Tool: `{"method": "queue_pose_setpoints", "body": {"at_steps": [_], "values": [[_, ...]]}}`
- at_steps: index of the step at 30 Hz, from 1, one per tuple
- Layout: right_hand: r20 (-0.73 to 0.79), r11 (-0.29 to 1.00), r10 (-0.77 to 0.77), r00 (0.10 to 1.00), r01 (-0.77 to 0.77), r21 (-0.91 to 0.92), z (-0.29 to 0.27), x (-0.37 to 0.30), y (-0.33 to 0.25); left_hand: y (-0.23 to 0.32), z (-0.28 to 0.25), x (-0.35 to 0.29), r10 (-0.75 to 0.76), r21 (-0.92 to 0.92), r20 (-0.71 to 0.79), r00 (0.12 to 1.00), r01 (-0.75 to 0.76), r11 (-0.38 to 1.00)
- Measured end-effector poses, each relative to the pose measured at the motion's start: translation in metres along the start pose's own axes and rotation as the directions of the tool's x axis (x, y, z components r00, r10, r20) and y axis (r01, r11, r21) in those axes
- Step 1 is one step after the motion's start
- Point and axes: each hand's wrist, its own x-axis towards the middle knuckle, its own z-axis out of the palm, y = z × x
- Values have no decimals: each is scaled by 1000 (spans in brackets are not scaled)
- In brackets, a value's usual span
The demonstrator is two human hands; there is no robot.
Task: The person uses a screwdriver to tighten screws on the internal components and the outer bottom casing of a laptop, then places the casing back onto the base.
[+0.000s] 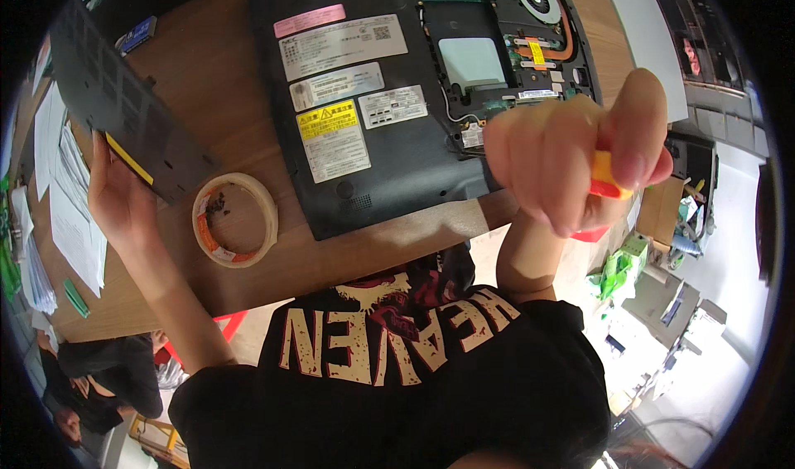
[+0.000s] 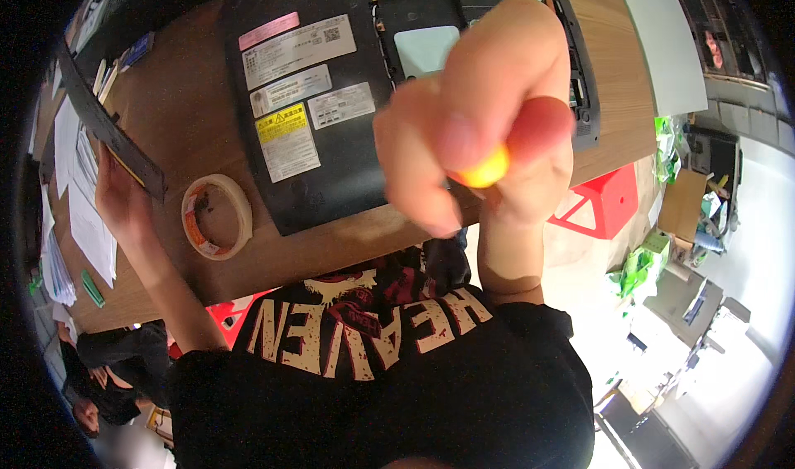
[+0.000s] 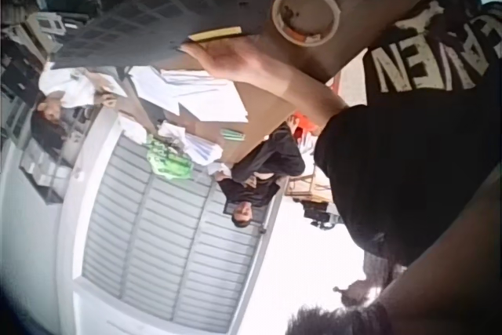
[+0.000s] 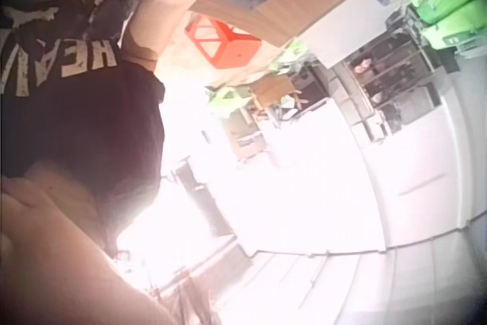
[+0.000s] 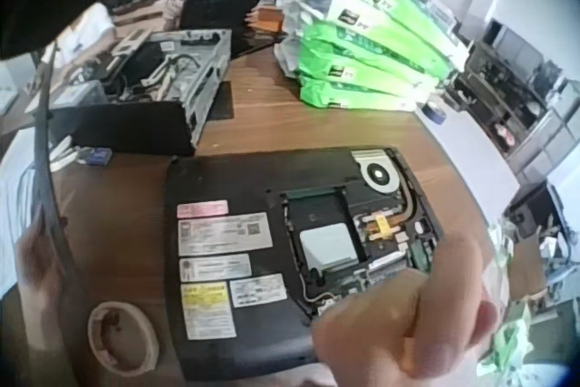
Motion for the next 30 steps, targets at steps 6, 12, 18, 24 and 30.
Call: {"method": "queue_pose_setpoints", "body": {"at_steps": [6,12,18,24,30], "values": [[-297,962,-152,943,72,-263,11,-5,0,7,5,-7,95,85,-189,977,-80,993],[-118,987,-151,982,143,-67,0,-8,8,-1,0,-4,46,82,8,999,-47,996],[57,981,-167,984,160,105,-5,-6,6,3,2,-4,10,27,43,999,-11,1000],[-87,975,-202,976,208,78,4,-7,0,3,-2,0,18,11,11,1000,-18,1000],[-201,965,-234,951,252,71,-4,-16,-2,0,-1,1,14,50,40,999,-16,999]]}}
